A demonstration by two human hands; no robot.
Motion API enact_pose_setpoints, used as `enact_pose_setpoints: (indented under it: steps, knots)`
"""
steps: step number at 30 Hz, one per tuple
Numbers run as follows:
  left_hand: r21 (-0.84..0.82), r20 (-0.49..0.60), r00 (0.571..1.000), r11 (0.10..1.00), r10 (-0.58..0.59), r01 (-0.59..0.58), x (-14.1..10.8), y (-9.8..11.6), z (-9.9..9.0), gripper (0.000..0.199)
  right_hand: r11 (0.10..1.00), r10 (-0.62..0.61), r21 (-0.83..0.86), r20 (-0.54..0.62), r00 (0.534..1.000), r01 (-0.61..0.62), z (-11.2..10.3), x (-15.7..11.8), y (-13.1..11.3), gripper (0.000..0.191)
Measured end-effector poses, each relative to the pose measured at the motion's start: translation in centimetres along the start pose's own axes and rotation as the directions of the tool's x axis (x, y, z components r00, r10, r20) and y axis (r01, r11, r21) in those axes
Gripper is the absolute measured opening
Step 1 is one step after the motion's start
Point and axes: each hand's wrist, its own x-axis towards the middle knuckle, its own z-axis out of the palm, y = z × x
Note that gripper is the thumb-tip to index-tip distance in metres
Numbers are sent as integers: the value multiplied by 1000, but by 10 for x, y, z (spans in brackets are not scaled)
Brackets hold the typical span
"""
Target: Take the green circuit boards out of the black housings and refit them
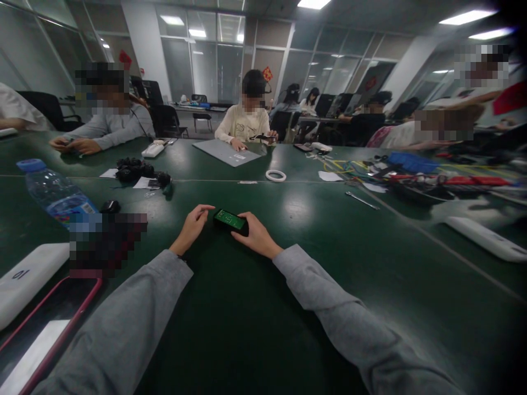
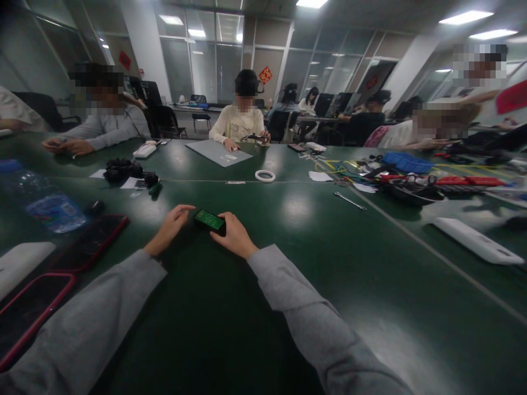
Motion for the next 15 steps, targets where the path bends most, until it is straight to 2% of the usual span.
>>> enact_pose_setpoints:
  steps: [3,7,11,15]
  knots:
    - [18,28,999,1000,-15,15,-1,1,-1,28,999,15,50,5,1000,-15,0,0,1,49]
    - [17,47,999,1000,-22,22,-1,3,-2,29,998,7,62,-54,998,-3,-1,0,2,49]
    - [21,65,997,999,-41,40,-2,4,-2,30,1000,-1,3,-128,992,1,-1,1,4,49]
    - [33,64,997,999,-37,34,-2,4,-1,30,996,-28,-91,-132,991,16,0,3,5,50]
